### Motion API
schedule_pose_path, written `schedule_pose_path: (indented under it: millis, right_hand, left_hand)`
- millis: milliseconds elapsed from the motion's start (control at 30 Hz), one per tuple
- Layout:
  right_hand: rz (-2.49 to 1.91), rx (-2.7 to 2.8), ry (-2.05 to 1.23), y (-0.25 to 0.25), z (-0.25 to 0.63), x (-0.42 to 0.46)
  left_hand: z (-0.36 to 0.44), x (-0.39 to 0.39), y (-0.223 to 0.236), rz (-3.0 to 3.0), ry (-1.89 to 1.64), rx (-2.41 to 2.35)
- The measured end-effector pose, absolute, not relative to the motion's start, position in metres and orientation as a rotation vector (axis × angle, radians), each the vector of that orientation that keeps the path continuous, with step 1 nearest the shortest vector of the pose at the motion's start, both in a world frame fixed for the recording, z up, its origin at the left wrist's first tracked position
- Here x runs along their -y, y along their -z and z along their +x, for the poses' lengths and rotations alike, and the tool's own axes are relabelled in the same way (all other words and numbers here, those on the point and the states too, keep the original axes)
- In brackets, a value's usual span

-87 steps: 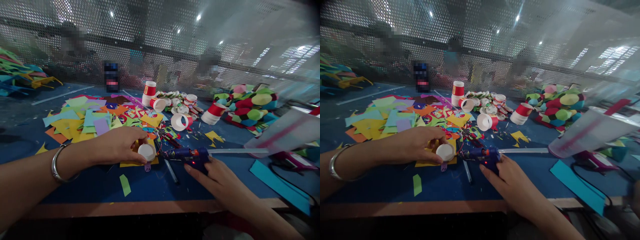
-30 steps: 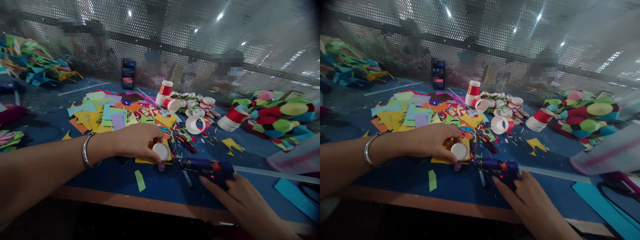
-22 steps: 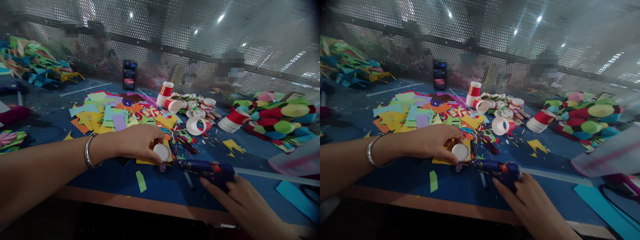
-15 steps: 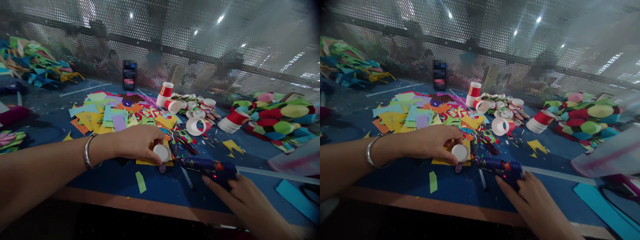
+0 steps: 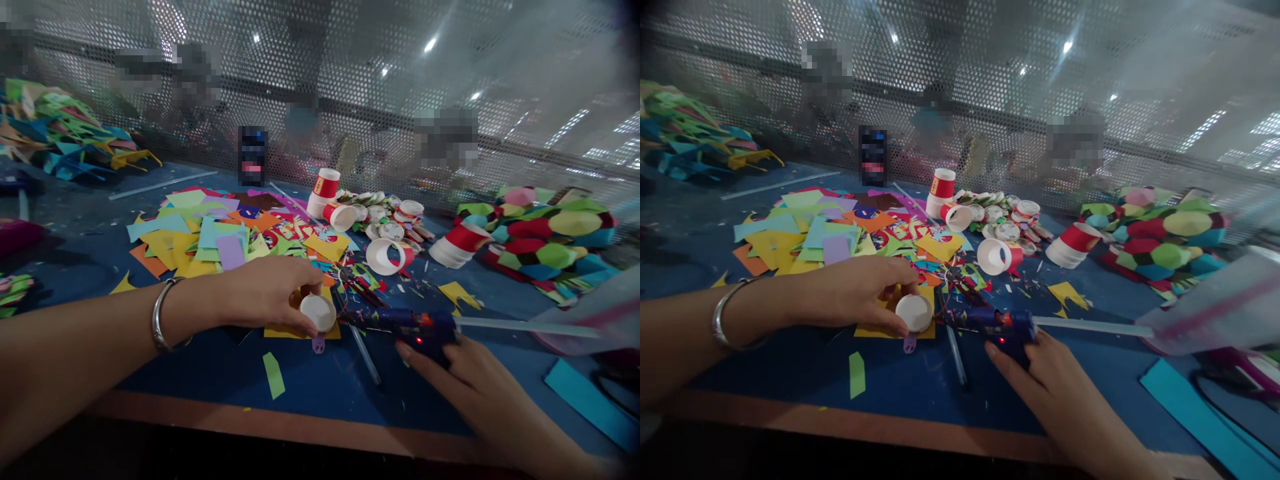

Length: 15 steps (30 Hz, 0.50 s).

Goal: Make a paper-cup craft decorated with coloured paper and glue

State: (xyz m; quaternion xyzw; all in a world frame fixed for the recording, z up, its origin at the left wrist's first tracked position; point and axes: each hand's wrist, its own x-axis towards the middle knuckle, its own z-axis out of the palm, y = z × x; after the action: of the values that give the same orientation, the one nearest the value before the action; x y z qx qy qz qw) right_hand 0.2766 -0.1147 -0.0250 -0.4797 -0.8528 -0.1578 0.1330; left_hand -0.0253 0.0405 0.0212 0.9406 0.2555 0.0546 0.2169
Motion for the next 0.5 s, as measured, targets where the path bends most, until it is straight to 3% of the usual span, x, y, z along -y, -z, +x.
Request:
schedule_pose_path:
  millis: [267,400,500]
  right_hand:
    - [-1.517,2.381,0.390,0.012,0.261,0.096]
    - [-1.192,2.484,0.609,0.018,0.269,0.089]
    - [-1.187,2.496,0.567,0.022,0.276,0.084]
  left_hand:
    - [-0.025,-0.038,-0.024,2.591,-0.175,-0.696]
    - [-0.023,-0.037,-0.026,2.571,-0.146,-0.732]
    - [-0.023,-0.037,-0.026,2.596,-0.127,-0.737]
